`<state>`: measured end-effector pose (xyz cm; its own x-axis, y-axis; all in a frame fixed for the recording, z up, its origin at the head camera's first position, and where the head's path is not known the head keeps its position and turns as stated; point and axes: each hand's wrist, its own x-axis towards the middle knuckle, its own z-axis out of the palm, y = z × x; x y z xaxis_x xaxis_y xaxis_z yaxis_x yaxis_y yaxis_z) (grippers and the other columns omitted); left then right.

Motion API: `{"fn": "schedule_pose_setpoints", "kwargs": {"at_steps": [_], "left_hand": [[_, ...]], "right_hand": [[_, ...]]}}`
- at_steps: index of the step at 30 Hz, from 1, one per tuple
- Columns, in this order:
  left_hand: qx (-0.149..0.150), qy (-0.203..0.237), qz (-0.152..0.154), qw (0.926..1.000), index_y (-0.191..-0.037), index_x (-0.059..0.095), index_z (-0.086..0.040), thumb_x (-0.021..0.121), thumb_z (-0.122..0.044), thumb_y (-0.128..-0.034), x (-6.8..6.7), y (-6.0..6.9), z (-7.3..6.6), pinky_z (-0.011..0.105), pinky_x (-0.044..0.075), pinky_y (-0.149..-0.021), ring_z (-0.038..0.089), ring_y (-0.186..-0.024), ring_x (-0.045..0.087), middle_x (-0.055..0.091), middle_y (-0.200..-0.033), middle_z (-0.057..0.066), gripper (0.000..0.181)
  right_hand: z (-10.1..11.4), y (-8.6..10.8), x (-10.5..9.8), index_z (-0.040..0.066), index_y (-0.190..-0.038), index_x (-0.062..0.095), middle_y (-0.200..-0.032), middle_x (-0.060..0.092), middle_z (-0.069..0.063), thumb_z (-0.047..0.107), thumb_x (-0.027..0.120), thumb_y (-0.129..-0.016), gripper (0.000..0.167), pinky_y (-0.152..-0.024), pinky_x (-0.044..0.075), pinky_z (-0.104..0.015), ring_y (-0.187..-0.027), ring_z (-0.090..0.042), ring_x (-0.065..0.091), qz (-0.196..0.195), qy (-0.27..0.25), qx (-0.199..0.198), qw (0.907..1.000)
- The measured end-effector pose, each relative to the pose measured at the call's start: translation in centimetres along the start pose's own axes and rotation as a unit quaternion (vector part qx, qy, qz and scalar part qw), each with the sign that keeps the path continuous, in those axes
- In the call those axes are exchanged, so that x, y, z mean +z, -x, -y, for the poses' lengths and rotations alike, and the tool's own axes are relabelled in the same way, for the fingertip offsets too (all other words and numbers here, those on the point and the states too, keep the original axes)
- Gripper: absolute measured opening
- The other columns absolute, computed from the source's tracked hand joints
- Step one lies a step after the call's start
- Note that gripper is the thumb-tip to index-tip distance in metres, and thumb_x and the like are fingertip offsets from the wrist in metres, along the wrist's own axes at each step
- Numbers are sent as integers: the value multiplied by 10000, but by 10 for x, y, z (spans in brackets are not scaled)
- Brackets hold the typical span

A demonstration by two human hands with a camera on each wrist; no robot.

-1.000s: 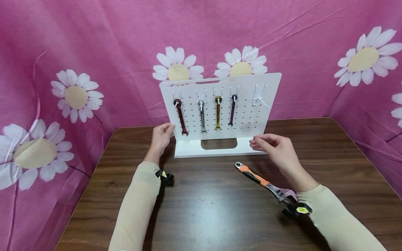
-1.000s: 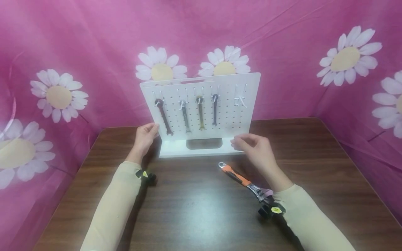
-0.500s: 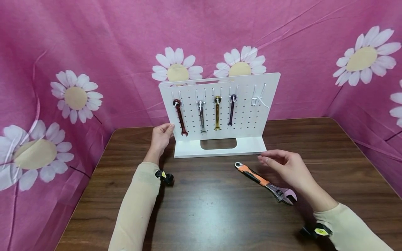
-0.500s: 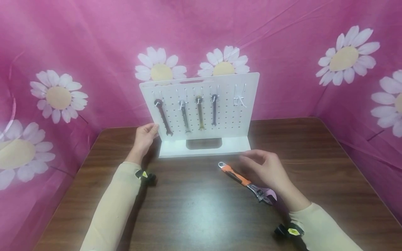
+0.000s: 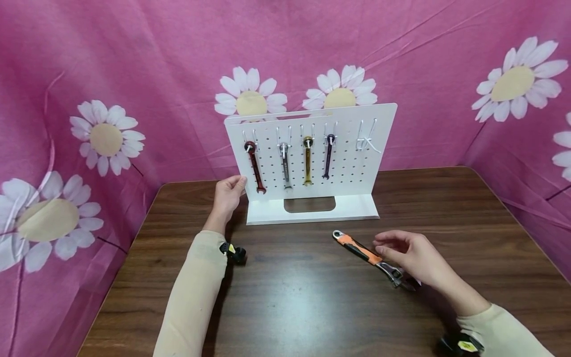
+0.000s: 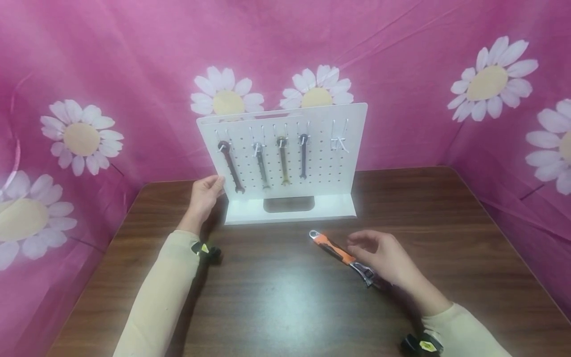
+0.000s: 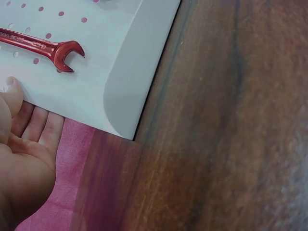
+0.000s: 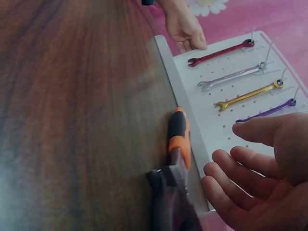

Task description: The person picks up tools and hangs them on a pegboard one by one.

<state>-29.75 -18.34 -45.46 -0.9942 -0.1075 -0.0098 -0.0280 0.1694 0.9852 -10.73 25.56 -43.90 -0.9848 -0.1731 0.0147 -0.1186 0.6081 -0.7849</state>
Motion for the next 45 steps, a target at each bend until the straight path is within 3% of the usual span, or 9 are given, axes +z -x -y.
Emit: {"fn": "schedule_pose_setpoints", "kwargs": {"at_steps": [6, 12, 20, 26, 35, 40, 45], "left_hand": [[-76, 2, 34, 10000, -1377, 692, 50, 597, -198, -1126, -1, 0, 0, 367, 590, -1117, 215, -1226, 671, 697, -1374, 252, 365], [-81, 7, 26, 10000, -1386, 690, 40, 596, -202, -1126, 0, 1, 0, 389, 588, -1122, 273, -1277, 662, 691, -1388, 265, 368], [-58, -22, 13, 10000, -1376, 698, 37, 603, -204, -1124, 1, 1, -1, 388, 594, -1116, 232, -1227, 675, 705, -1367, 252, 362], [-10, -1, -22, 10000, -1361, 708, 39, 613, -199, -1119, 2, 1, 0, 362, 605, -1094, 134, -1132, 685, 723, -1333, 236, 352], [8, 4, -6, 10000, -1352, 711, 43, 616, -195, -1117, 2, 1, -1, 388, 600, -1106, 69, -1061, 676, 741, -1281, 202, 348], [16, 10, -16, 10000, -1352, 713, 40, 611, -201, -1120, 1, 1, -1, 398, 594, -1116, 138, -1129, 681, 727, -1311, 226, 350], [-75, -22, 14, 10000, -1379, 695, 41, 597, -206, -1126, 1, 2, -1, 412, 579, -1140, 207, -1219, 669, 701, -1378, 241, 367]], "right_hand": [[-9, 4, 7, -33, -1194, 758, -1007, 825, -59, 53, 779, -979, 232, -702, 590, -182, -849, 48, 689, 254, 41, -23, 9997], [-12, 5, 14, -5, -1168, 767, -893, 763, 26, 158, 843, -949, 284, -639, 539, -196, -758, 25, 627, 234, 301, 84, 9992], [-9, 1, 23, 55, -1115, 789, -881, 681, 51, 255, 932, -842, 367, -638, 457, -204, -754, 2, 535, 1, 1062, 205, 9941], [-3, 0, 30, 108, -989, 797, -835, 631, 47, 172, 907, -816, 215, -627, 407, -224, -724, -26, 491, -200, 1383, 113, 9901], [-3, 5, 32, 103, -969, 785, -846, 658, 55, 137, 916, -795, 221, -641, 429, -207, -738, -3, 515, -543, 1187, 241, 9911], [-3, 7, 28, 73, -1014, 782, -850, 694, 41, 168, 936, -813, 270, -636, 445, -198, -735, 7, 537, -698, 1112, 328, 9908], [-1, 7, 23, 19, -1079, 758, -826, 715, 11, 174, 913, -858, 311, -594, 466, -203, -697, -6, 561, -614, 802, 588, 9931]]}}
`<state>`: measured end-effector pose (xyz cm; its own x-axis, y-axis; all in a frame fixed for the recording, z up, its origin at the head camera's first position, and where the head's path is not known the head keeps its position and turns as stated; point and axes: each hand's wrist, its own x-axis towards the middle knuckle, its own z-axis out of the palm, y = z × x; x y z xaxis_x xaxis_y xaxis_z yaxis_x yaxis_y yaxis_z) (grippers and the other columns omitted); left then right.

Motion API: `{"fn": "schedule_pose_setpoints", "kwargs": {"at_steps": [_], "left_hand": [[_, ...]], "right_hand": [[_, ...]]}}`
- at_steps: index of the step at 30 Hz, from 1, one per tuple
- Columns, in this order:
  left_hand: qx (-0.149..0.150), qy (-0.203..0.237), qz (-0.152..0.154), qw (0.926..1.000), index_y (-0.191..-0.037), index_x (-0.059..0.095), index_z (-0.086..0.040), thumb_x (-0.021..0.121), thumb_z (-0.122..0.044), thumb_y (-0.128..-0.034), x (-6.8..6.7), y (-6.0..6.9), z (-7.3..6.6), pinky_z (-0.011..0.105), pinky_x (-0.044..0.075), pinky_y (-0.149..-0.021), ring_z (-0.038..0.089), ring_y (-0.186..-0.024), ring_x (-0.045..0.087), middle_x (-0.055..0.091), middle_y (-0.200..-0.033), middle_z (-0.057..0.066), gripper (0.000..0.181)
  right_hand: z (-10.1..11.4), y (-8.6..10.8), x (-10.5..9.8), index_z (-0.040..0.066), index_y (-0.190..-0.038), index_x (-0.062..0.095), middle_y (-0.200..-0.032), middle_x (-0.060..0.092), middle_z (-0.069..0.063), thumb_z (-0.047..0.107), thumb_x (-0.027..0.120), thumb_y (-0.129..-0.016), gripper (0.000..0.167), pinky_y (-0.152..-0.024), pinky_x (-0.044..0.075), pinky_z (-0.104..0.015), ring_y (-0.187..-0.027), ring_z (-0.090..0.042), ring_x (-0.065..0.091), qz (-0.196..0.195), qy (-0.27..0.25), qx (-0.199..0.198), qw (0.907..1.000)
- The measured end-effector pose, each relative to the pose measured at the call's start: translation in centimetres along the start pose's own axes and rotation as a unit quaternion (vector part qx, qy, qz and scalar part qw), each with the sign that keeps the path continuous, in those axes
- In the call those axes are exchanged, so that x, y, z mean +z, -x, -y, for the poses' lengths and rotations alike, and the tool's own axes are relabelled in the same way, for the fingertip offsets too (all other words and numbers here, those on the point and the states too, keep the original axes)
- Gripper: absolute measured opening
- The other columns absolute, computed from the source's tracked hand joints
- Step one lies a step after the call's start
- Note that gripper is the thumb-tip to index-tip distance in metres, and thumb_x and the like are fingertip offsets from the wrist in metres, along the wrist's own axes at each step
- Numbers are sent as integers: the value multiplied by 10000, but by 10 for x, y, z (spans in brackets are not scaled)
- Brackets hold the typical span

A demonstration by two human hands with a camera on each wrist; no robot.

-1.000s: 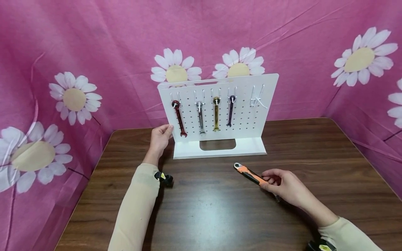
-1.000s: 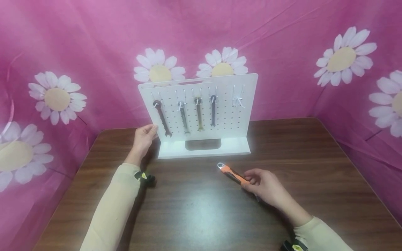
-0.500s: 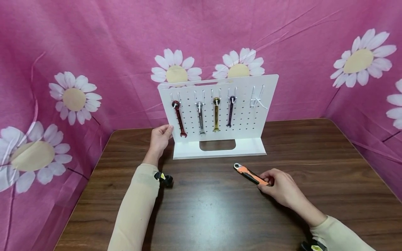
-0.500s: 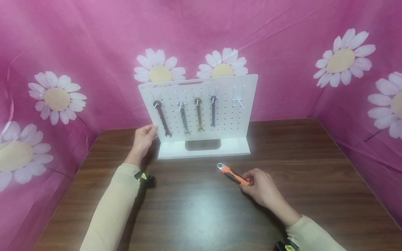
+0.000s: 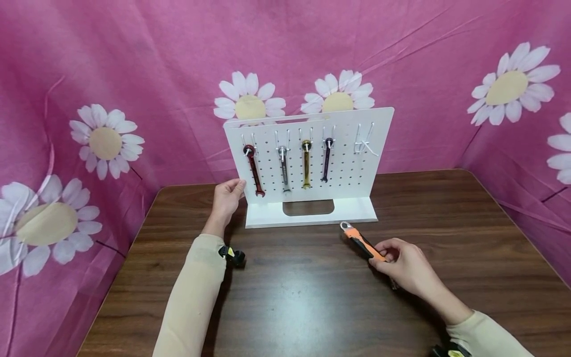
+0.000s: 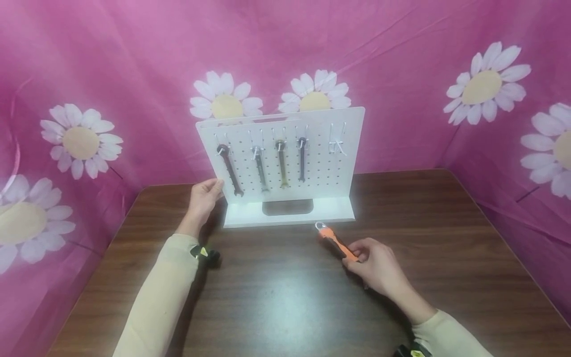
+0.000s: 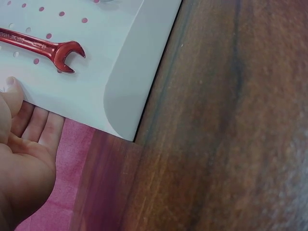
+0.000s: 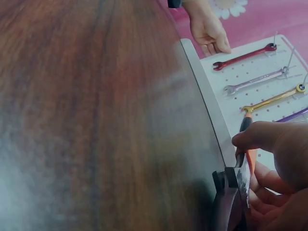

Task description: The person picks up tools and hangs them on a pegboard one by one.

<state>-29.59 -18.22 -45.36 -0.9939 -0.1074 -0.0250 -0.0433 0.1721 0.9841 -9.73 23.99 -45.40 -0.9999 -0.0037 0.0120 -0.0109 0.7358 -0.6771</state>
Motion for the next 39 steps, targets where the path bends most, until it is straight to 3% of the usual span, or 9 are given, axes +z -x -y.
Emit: {"fn": "schedule_pose_setpoints", "kwargs": {"at_steps": [6, 13, 20, 26, 31, 33, 36, 39], "left_hand": [[26, 27, 17, 10000, -1379, 693, 44, 594, -208, -1128, 0, 0, -2, 420, 574, -1145, 251, -1266, 662, 693, -1392, 255, 370], [-57, -53, -2, 10000, -1377, 696, 42, 590, -192, -1129, 0, 4, 0, 438, 574, -1146, 276, -1273, 662, 694, -1394, 257, 357], [-3, -96, 51, 9999, -1399, 684, 36, 595, -205, -1129, -1, 3, 0, 446, 558, -1166, 297, -1319, 652, 682, -1428, 249, 373], [16, -42, -12, 10000, -1378, 696, 42, 593, -193, -1129, 1, 1, 0, 433, 569, -1153, 261, -1271, 662, 694, -1399, 256, 358], [-30, -45, -3, 10000, -1385, 692, 41, 594, -201, -1129, 0, 0, 0, 422, 567, -1154, 257, -1272, 663, 696, -1403, 245, 366], [-51, -39, 7, 10000, -1387, 689, 42, 592, -201, -1130, 0, 1, 0, 423, 566, -1155, 271, -1287, 661, 692, -1409, 247, 367], [-31, -17, 10, 10000, -1381, 694, 42, 589, -205, -1131, 0, 1, 0, 424, 571, -1148, 280, -1286, 665, 693, -1404, 255, 367], [45, -22, -8, 10000, -1363, 703, 48, 594, -206, -1128, 1, 2, 0, 423, 579, -1138, 245, -1239, 680, 708, -1375, 253, 363]], "right_hand": [[3, -3, -7, -27, -1176, 701, -826, 773, -41, 182, 868, -914, 374, -424, 509, -302, -528, -84, 580, 184, -747, 482, 9959], [2, -4, -9, -45, -1199, 717, -853, 809, -62, 193, 887, -920, 405, -576, 544, -217, -699, -15, 705, -164, -1200, 479, 9915], [3, -7, -10, -86, -1283, 685, -937, 802, 7, 173, 862, -948, 459, -593, 599, -225, -737, -9, 748, -474, -1806, 647, 9803], [8, -13, -16, -94, -1314, 701, -849, 769, 196, 134, 865, -940, 468, -647, 608, -159, -756, 50, 740, -973, -2371, 761, 9636], [17, -19, -22, 100, -1141, 800, -822, 792, 163, 64, 869, -920, 234, -637, 621, -156, -717, -12, 771, -1347, -3087, 676, 9391], [21, -21, -25, 176, -1088, 800, -820, 797, 157, 56, 871, -914, 223, -639, 627, -158, -716, -21, 778, -1402, -3261, 648, 9326], [30, -24, -30, 190, -1091, 795, -809, 788, 193, 75, 883, -907, 234, -635, 622, -150, -718, 7, 768, -1535, -3136, 654, 9348], [37, -27, -33, 101, -1183, 787, -802, 764, 250, 128, 892, -908, 295, -630, 611, -137, -726, 48, 746, -1661, -2735, 681, 9450]]}}
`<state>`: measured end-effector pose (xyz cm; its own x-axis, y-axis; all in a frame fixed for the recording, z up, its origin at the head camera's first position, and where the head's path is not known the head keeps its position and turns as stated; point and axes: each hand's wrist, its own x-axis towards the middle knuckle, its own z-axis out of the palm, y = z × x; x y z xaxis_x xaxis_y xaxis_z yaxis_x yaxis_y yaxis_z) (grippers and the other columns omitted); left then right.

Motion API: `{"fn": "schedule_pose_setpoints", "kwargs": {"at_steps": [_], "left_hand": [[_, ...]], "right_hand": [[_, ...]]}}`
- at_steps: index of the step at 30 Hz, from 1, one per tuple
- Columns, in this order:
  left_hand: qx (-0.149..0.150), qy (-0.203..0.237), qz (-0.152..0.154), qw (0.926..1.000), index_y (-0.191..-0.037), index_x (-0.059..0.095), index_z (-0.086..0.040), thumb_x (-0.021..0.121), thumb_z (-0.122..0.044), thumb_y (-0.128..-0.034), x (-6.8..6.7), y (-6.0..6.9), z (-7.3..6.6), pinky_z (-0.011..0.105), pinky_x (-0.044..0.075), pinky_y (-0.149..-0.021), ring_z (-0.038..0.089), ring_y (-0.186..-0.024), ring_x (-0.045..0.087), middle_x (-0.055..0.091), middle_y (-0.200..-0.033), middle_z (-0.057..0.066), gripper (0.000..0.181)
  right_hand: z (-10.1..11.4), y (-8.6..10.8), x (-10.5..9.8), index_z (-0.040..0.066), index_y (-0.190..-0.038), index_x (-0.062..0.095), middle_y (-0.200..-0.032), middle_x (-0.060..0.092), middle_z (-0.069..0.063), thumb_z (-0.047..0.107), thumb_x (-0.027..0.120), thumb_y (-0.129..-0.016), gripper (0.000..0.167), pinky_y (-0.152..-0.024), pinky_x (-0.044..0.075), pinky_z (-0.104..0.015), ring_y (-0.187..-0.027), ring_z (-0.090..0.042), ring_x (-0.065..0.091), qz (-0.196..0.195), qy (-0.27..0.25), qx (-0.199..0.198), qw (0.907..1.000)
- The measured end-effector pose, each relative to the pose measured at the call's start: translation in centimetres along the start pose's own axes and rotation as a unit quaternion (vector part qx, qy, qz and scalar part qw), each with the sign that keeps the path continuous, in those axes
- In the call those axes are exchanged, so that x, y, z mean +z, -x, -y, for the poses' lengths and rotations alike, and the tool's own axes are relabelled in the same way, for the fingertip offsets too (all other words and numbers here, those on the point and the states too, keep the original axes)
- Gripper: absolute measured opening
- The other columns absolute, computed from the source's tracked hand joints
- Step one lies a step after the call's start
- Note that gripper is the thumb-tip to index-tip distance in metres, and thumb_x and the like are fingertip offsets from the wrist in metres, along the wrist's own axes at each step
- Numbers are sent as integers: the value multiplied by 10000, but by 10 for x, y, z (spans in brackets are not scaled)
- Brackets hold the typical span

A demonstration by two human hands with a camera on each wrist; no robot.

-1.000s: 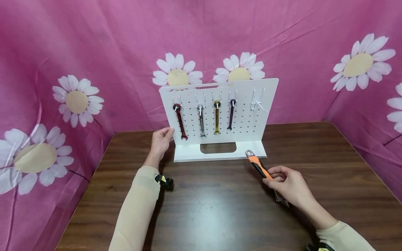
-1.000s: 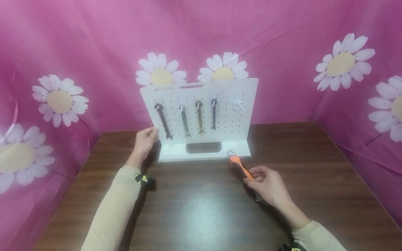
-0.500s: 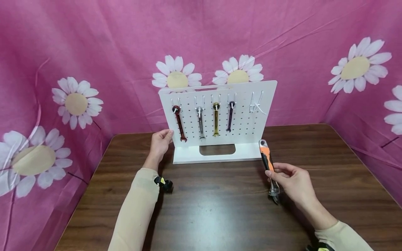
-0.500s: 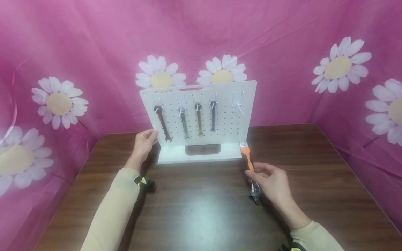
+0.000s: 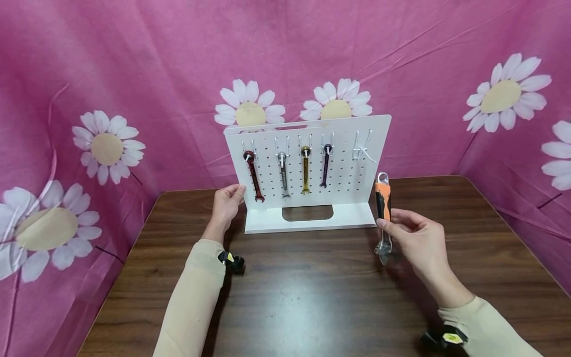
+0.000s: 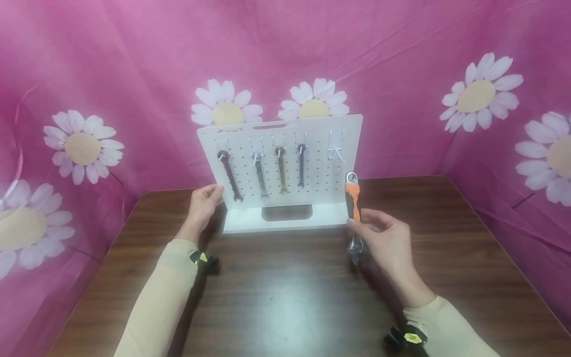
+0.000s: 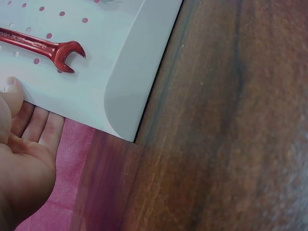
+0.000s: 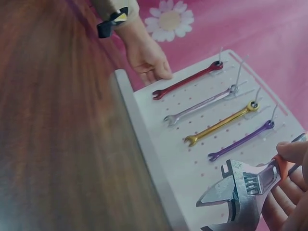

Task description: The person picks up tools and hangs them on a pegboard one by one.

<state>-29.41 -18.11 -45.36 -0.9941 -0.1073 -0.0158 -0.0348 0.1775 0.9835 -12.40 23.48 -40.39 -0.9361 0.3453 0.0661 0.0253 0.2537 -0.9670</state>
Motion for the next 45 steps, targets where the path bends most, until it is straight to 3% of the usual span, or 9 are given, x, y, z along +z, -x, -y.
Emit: {"fn": "schedule_pose_setpoints", "kwargs": {"at_steps": [4, 10, 15, 23, 31, 38, 45], "left_hand": [[56, -15, -51, 10000, -1338, 717, 51, 604, -195, -1124, 0, 0, 0, 388, 599, -1107, 132, -1121, 691, 743, -1307, 211, 345], [86, -8, -72, 9999, -1319, 728, 50, 610, -192, -1120, 0, 0, 1, 340, 617, -1069, 45, -1039, 678, 767, -1245, 156, 335], [84, -13, -47, 10000, -1327, 725, 49, 608, -193, -1121, 0, 1, 0, 370, 610, -1088, 93, -1087, 688, 755, -1296, 198, 338], [72, -72, -43, 9999, -1359, 707, 47, 601, -194, -1126, -1, 1, -2, 373, 605, -1096, 159, -1159, 695, 720, -1365, 242, 351], [-13, -75, 44, 10000, -1372, 701, 40, 589, -191, -1131, -1, 0, -1, 433, 578, -1139, 311, -1291, 670, 696, -1396, 263, 352], [-23, -130, 66, 9999, -1396, 691, 24, 589, -210, -1132, -2, -2, 1, 427, 573, -1145, 299, -1307, 668, 694, -1411, 244, 367], [-47, -18, 62, 10000, -1377, 698, 38, 594, -195, -1129, -1, -2, 1, 429, 578, -1140, 317, -1314, 660, 691, -1402, 264, 356]], "right_hand": [[7, -4, 6, -13, -1280, 741, -810, 747, 285, 150, 889, -913, 428, -631, 605, -129, -743, 69, 738, -112, 185, -178, 9996], [14, -10, 17, 66, -1160, 797, -765, 770, 224, 101, 905, -884, 298, -610, 593, -123, -712, 44, 740, -400, -207, -304, 9985], [18, -16, 23, 98, -1093, 809, -759, 779, 187, 90, 901, -884, 229, -599, 591, -128, -694, 27, 735, -496, -447, -364, 9971], [12, -27, 32, 104, -1077, 798, -751, 783, 146, 44, 898, -875, 233, -614, 621, -154, -666, -10, 752, -343, -867, -145, 9955], [2, -42, 43, -51, -1226, 756, -746, 722, 260, 74, 886, -897, 375, -654, 605, -112, -701, 59, 721, -447, -414, -360, 9975], [-3, -59, 55, -14, -1253, 767, -778, 697, 246, 141, 897, -900, 407, -617, 577, -109, -722, 58, 684, -654, -263, -335, 9969], [-8, -74, 68, -17, -1272, 763, -822, 678, 248, 129, 895, -900, 420, -666, 567, -85, -767, 46, 659, -817, -465, -331, 9950]]}}
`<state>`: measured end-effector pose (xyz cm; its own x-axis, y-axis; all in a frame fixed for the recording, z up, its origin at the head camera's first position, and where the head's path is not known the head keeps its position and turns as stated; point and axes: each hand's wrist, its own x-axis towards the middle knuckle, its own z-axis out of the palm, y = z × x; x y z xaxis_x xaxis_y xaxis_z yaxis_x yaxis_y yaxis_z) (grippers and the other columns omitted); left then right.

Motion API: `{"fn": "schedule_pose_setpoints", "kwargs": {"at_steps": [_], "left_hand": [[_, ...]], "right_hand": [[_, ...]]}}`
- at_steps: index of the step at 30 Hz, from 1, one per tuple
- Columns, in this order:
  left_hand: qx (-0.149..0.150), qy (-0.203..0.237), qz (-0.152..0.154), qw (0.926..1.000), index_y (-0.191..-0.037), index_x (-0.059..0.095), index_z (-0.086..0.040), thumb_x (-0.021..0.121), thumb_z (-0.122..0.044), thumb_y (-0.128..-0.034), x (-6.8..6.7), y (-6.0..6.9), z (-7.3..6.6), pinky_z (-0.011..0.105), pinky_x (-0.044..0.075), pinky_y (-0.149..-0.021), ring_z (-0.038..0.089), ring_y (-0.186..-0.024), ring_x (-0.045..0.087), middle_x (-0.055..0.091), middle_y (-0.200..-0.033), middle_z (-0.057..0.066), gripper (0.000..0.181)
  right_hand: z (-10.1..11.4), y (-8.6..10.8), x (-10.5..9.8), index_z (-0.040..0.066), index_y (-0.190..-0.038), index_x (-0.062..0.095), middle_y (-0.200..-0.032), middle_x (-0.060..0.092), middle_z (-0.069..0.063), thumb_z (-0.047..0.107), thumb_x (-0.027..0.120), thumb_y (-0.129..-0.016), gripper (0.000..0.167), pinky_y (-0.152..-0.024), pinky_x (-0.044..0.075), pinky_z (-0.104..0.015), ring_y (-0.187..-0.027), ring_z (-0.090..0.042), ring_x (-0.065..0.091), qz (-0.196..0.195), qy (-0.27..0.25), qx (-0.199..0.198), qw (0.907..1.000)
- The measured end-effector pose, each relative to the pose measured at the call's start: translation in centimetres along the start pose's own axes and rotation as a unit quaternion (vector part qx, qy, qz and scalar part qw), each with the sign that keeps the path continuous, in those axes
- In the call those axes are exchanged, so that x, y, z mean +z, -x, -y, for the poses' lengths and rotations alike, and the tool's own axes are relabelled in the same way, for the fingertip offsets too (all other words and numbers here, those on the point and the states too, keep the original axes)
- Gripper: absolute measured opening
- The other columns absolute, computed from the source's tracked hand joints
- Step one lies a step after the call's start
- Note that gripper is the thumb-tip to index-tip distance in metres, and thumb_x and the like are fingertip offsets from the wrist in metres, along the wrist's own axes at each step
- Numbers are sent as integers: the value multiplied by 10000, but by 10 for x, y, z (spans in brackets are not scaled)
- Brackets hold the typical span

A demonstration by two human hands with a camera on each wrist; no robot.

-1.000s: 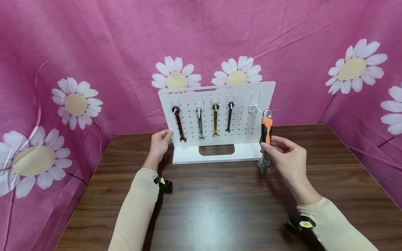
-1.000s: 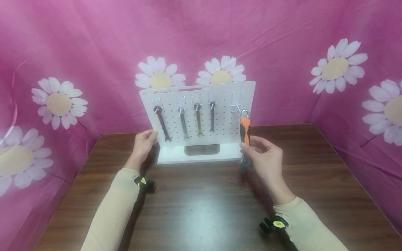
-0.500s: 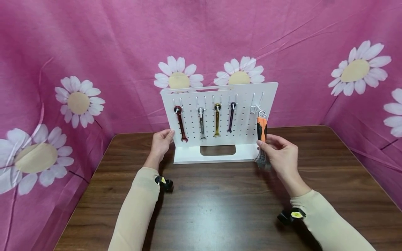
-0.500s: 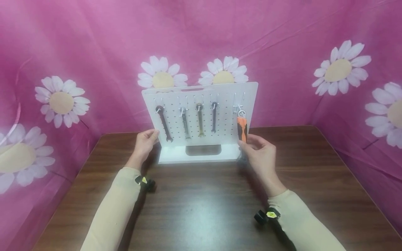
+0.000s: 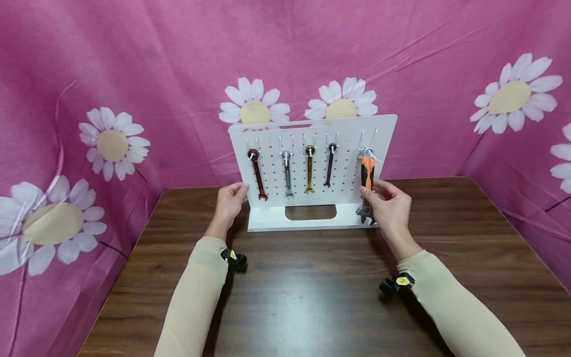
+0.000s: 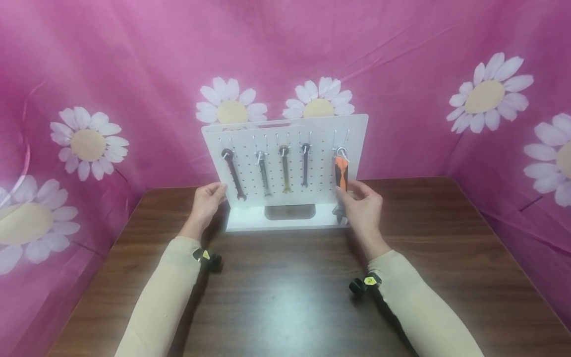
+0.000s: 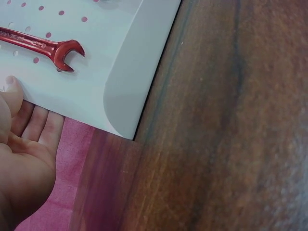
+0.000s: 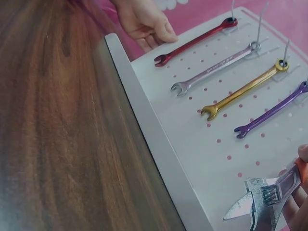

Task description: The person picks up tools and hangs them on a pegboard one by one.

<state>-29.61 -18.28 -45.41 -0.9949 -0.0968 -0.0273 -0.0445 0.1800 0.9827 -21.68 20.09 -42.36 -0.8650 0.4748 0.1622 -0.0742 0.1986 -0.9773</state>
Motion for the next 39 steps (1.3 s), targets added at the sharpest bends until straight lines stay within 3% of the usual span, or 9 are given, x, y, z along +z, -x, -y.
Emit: {"fn": "schedule_pose_setpoints", "kwargs": {"at_steps": [8, 17, 21, 25, 31, 39], "left_hand": [[16, -37, -59, 10000, -1386, 691, 39, 596, -191, -1128, -3, 1, 0, 428, 575, -1142, 305, -1307, 662, 691, -1404, 260, 359], [10, 12, -88, 10000, -1365, 708, 35, 611, -188, -1121, -3, 4, 1, 410, 592, -1121, 208, -1201, 686, 709, -1377, 252, 345], [59, 18, -110, 9999, -1346, 718, 41, 612, -182, -1120, -3, 5, 0, 399, 596, -1112, 161, -1157, 686, 726, -1344, 237, 334], [45, 19, -119, 9999, -1343, 720, 41, 612, -188, -1120, -4, 5, 0, 412, 593, -1117, 190, -1189, 683, 726, -1341, 234, 337], [6, -13, -83, 10000, -1370, 706, 32, 605, -198, -1124, -5, 5, -1, 421, 584, -1132, 245, -1247, 676, 702, -1392, 249, 352], [81, -177, -3, 9998, -1321, 725, 47, 608, -217, -1125, -6, 5, -2, 428, 591, -1122, 192, -1165, 691, 731, -1322, 233, 349]], "right_hand": [[-6, -9, 9, -15, -1302, 750, -887, 681, 218, 123, 884, -908, 438, -715, 575, -77, -796, 57, 670, 1, -238, 90, 9997], [-12, -14, 16, 13, -1285, 764, -918, 693, 186, 170, 874, -930, 403, -729, 573, -77, -817, 69, 674, -14, -21, -12, 10000], [-14, -16, 18, 8, -1270, 768, -1014, 754, 15, 183, 856, -945, 379, -733, 562, -66, -817, 92, 662, -10, 209, -164, 9996], [-16, -18, 20, 22, -1284, 769, -1137, 773, -201, 202, 839, -957, 380, -722, 520, -47, -822, 96, 628, -60, 571, -377, 9976], [-21, -19, 19, 28, -1284, 772, -1131, 786, -246, 189, 822, -967, 358, -713, 484, -38, -815, 83, 603, -91, 834, -761, 9936], [-19, -14, 16, -13, -1307, 747, -1175, 767, -281, 129, 780, -989, 349, -771, 504, -18, -820, 143, 595, -19, 638, -847, 9944]]}}
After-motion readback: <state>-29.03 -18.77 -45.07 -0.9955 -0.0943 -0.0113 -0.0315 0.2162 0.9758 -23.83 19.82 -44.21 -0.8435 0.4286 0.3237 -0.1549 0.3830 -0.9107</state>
